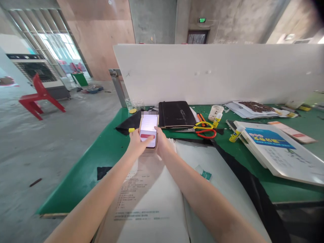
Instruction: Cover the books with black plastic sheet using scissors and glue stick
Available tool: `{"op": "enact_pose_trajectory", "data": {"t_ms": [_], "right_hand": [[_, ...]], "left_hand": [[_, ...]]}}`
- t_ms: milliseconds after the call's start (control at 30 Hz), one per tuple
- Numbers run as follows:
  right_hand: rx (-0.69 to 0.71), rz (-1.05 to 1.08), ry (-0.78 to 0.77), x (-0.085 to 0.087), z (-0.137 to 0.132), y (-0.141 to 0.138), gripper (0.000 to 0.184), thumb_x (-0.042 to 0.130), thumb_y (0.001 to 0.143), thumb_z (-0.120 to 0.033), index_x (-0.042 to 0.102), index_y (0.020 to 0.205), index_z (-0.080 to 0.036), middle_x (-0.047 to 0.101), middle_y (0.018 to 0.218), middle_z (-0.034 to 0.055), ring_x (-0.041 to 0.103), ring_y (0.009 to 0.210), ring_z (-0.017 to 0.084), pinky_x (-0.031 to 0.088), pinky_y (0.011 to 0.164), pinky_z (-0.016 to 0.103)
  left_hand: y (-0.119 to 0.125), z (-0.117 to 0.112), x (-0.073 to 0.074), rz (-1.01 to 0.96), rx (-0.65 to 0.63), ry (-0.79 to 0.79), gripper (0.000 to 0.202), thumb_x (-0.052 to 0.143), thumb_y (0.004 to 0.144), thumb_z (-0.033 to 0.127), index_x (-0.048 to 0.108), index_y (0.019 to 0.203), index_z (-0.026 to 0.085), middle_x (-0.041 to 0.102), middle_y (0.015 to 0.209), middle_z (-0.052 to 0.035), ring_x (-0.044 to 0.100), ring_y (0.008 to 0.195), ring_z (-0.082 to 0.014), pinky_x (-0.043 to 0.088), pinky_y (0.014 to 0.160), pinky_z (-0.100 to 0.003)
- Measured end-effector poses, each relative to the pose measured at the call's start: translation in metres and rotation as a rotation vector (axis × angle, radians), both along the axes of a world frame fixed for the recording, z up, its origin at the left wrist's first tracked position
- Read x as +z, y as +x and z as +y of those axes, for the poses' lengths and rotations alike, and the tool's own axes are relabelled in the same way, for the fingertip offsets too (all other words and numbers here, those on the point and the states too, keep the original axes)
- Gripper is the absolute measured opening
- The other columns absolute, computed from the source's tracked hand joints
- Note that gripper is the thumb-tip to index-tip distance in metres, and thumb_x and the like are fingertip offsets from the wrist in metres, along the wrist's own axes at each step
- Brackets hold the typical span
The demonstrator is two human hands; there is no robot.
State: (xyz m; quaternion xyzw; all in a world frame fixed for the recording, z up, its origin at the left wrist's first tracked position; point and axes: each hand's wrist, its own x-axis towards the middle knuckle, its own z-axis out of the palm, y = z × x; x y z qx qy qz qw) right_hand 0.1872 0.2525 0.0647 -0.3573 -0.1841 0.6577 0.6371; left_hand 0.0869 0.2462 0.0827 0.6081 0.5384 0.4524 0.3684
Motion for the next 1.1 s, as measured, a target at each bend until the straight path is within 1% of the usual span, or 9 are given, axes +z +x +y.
{"op": "enact_pose_trajectory", "data": {"t_ms": [100,167,233,300,367,533,733,867,1100], "right_hand": [[0.015,0.068,-0.038,-0.004,0.007,0.008,0.024,0.049,0.081,-0.038,0.060,0.092,-0.019,0.067,0.075,0.0020,0.065,0.073,0.019,0.051,0.073,0.034],[-0.008,0.069,-0.050,-0.006,0.010,0.010,0.024,0.048,0.080,-0.037,0.060,0.090,-0.019,0.067,0.073,0.0020,0.065,0.070,0.019,0.051,0.071,0.034],[-0.022,0.051,-0.051,-0.007,0.011,0.010,0.022,0.050,0.079,-0.035,0.060,0.090,-0.018,0.066,0.074,0.0019,0.064,0.068,0.019,0.051,0.069,0.033],[-0.021,0.005,-0.046,-0.008,0.011,0.009,0.020,0.051,0.078,-0.034,0.060,0.087,-0.018,0.067,0.076,0.0024,0.064,0.068,0.019,0.051,0.068,0.033],[-0.023,-0.076,-0.033,-0.009,0.011,0.009,0.017,0.053,0.076,-0.032,0.060,0.084,-0.019,0.066,0.077,0.0028,0.063,0.069,0.019,0.051,0.067,0.032],[-0.037,-0.213,-0.032,-0.010,0.012,0.014,0.014,0.056,0.073,-0.028,0.062,0.082,-0.019,0.067,0.077,0.0027,0.063,0.069,0.019,0.050,0.064,0.031],[-0.007,-0.101,-0.018,-0.011,0.016,0.017,0.015,0.054,0.074,-0.026,0.063,0.082,-0.017,0.067,0.075,0.0035,0.063,0.069,0.019,0.050,0.064,0.031],[-0.006,-0.096,0.002,-0.012,0.013,0.016,0.016,0.055,0.074,-0.028,0.062,0.084,-0.018,0.067,0.074,0.0037,0.064,0.070,0.021,0.051,0.063,0.032],[-0.022,-0.100,0.022,-0.010,0.011,0.016,0.016,0.057,0.072,-0.028,0.062,0.085,-0.018,0.065,0.070,0.0026,0.063,0.067,0.020,0.052,0.064,0.034]], "left_hand": [[0.005,0.014,0.001,-0.399,-0.124,-0.242,0.031,0.058,0.071,0.036,0.060,0.093,0.014,0.063,0.083,-0.0069,0.063,0.083,-0.0250,0.051,0.068,-0.033],[0.005,0.022,-0.003,-0.538,-0.129,-0.327,0.024,0.056,0.072,0.033,0.062,0.086,0.015,0.064,0.074,-0.0048,0.064,0.072,-0.0217,0.050,0.058,-0.028],[0.003,0.026,-0.010,-0.624,-0.083,-0.346,0.022,0.054,0.075,0.032,0.063,0.086,0.016,0.066,0.074,-0.0040,0.065,0.069,-0.0200,0.050,0.056,-0.026],[0.000,0.025,-0.016,-0.681,-0.046,-0.358,0.025,0.053,0.080,0.034,0.064,0.093,0.016,0.068,0.078,-0.0046,0.066,0.072,-0.0198,0.052,0.060,-0.028],[-0.004,0.021,-0.018,-0.704,-0.052,-0.374,0.029,0.054,0.083,0.036,0.063,0.102,0.016,0.070,0.084,-0.0059,0.067,0.075,-0.0206,0.054,0.064,-0.030],[-0.009,0.012,-0.016,-0.693,-0.211,-0.345,0.038,0.062,0.080,0.035,0.061,0.114,0.016,0.069,0.102,-0.0088,0.067,0.086,-0.0234,0.055,0.072,-0.036],[-0.006,0.013,-0.021,-0.721,-0.211,-0.294,0.037,0.061,0.082,0.035,0.061,0.113,0.017,0.066,0.111,-0.0083,0.065,0.096,-0.0239,0.054,0.081,-0.036],[-0.006,0.014,-0.023,-0.720,-0.207,-0.265,0.037,0.063,0.081,0.036,0.062,0.112,0.018,0.067,0.110,-0.0077,0.065,0.096,-0.0239,0.054,0.079,-0.035],[-0.006,0.010,-0.018,-0.731,-0.227,-0.275,0.035,0.061,0.082,0.035,0.061,0.114,0.019,0.066,0.110,-0.0068,0.064,0.098,-0.0236,0.054,0.077,-0.034]]}}
